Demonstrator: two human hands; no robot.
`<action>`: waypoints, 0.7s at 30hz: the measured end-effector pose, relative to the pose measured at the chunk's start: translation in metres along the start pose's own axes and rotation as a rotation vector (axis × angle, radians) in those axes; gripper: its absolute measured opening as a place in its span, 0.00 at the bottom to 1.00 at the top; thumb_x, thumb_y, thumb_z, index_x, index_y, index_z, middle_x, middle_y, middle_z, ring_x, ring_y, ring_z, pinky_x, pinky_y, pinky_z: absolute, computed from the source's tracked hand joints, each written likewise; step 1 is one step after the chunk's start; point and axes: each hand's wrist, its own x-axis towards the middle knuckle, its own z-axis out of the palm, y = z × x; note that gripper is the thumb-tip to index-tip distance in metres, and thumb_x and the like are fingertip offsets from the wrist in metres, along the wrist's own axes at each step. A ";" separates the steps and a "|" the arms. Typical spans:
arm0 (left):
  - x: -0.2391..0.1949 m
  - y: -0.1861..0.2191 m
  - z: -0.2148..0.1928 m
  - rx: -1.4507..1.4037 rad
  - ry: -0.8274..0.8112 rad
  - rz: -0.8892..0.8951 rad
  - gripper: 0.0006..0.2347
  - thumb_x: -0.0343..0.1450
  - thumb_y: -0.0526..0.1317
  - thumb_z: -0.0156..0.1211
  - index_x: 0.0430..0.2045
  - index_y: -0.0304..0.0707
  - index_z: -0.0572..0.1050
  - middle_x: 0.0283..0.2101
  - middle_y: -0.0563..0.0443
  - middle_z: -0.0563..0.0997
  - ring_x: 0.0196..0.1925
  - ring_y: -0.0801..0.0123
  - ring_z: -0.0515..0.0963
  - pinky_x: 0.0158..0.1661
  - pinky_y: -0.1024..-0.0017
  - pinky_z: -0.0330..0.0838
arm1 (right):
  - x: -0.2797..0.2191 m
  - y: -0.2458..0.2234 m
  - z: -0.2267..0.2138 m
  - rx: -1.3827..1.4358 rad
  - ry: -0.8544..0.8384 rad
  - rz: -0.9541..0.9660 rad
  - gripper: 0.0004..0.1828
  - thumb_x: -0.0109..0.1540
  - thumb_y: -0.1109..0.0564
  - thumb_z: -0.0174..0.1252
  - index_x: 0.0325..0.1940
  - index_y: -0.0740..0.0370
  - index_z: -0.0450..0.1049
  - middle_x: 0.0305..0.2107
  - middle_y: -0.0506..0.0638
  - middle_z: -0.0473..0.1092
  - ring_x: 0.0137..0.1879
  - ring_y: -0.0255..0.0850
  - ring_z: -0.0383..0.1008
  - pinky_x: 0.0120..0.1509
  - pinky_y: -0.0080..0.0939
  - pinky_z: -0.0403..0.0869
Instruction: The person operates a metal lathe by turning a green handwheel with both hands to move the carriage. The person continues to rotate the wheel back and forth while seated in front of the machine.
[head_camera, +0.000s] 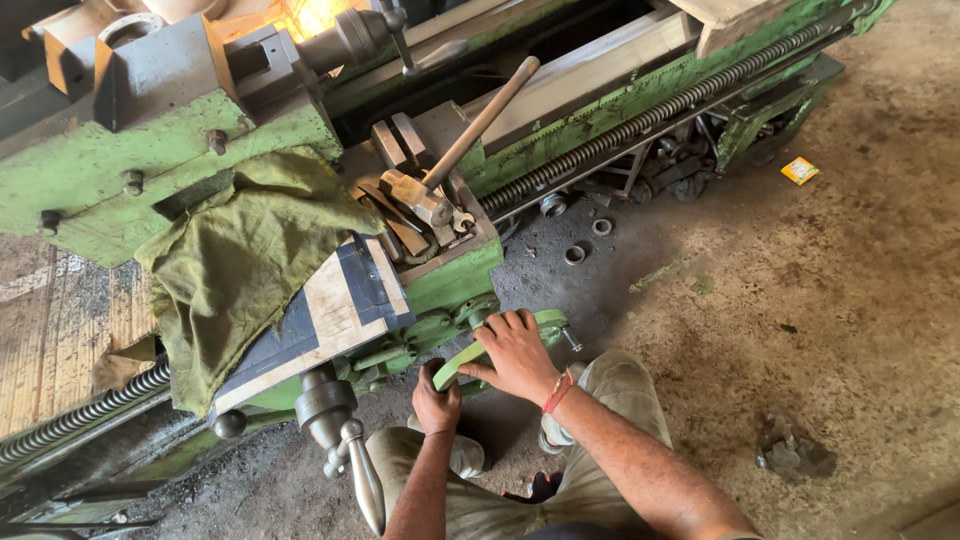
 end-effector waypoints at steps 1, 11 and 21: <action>-0.001 -0.001 -0.001 -0.001 -0.002 0.000 0.15 0.63 0.38 0.65 0.43 0.41 0.76 0.39 0.40 0.84 0.42 0.43 0.84 0.42 0.56 0.77 | 0.000 0.000 0.000 0.002 -0.013 0.005 0.37 0.59 0.25 0.58 0.45 0.63 0.76 0.40 0.55 0.68 0.49 0.52 0.66 0.59 0.57 0.62; -0.003 -0.003 -0.002 -0.014 0.002 -0.022 0.15 0.62 0.36 0.63 0.42 0.40 0.76 0.39 0.38 0.84 0.43 0.41 0.83 0.43 0.55 0.77 | -0.001 -0.006 0.000 -0.013 -0.002 -0.007 0.37 0.59 0.26 0.59 0.48 0.63 0.76 0.40 0.56 0.68 0.50 0.53 0.66 0.57 0.57 0.61; -0.001 -0.009 0.001 0.006 0.061 0.085 0.20 0.62 0.37 0.65 0.48 0.32 0.72 0.39 0.34 0.82 0.41 0.37 0.81 0.42 0.52 0.75 | 0.005 -0.013 -0.008 -0.032 -0.010 -0.024 0.35 0.58 0.28 0.59 0.46 0.62 0.76 0.41 0.56 0.69 0.51 0.55 0.66 0.56 0.58 0.62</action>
